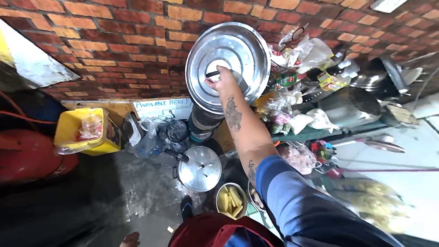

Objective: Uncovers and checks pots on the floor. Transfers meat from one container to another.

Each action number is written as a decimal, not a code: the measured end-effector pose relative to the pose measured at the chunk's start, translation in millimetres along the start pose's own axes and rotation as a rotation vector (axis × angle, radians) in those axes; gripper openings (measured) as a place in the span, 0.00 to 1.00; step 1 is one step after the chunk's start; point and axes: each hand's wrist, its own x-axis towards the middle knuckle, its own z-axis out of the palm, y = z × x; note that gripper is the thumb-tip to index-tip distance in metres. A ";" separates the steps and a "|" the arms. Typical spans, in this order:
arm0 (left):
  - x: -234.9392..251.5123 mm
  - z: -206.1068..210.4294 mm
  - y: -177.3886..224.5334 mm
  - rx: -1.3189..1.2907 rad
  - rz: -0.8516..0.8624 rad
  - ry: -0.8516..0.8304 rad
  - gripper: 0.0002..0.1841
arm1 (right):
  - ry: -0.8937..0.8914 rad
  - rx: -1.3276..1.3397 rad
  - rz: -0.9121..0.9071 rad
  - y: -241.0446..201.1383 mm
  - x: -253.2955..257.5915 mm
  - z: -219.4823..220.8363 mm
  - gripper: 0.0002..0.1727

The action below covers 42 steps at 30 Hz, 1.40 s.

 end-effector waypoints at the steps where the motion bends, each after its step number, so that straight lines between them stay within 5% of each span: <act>1: 14.0 6.4 -6.6 0.023 0.011 0.007 0.19 | -0.060 -0.046 0.007 -5.0 -8.6 -9.7 0.39; 5: 28.8 32.4 -2.7 0.189 0.077 0.010 0.18 | -0.506 -0.390 -0.026 -27.3 -45.4 -95.5 0.20; 8: 20.6 54.4 17.9 0.250 0.110 -0.043 0.18 | -0.622 -0.748 -0.002 -33.8 -67.9 -211.3 0.20; 13: 28.2 102.9 23.0 0.357 0.104 -0.057 0.19 | -0.195 -1.378 0.263 -47.3 -62.1 -478.3 0.22; 18: -26.6 187.7 47.8 0.341 0.102 -0.002 0.21 | 0.461 -0.846 0.325 -80.5 -66.2 -709.3 0.27; 21: -66.4 267.5 49.5 0.368 0.107 0.026 0.22 | 0.598 -0.708 0.326 -81.3 -42.3 -812.6 0.25; 24: -99.5 361.4 39.6 0.506 0.161 -0.013 0.20 | 0.611 -0.900 0.500 -57.2 -4.0 -905.4 0.24; 27: -123.3 460.0 34.7 0.774 0.230 -0.227 0.19 | 0.556 -1.067 0.704 -25.2 27.0 -967.8 0.25; 33: -147.9 609.6 54.9 0.826 0.294 -0.468 0.19 | 0.392 -0.874 0.643 87.5 110.9 -1027.0 0.25; 36: -125.3 644.5 46.9 0.872 0.283 -0.507 0.19 | 0.418 -0.975 0.626 120.1 132.1 -1037.2 0.29; 39: -94.1 666.6 38.9 0.935 0.235 -0.462 0.20 | 0.652 -0.981 0.520 139.4 150.8 -1044.7 0.31; 42: -71.5 683.8 38.7 0.976 0.197 -0.434 0.20 | 0.728 -1.033 0.430 154.6 179.9 -1066.0 0.43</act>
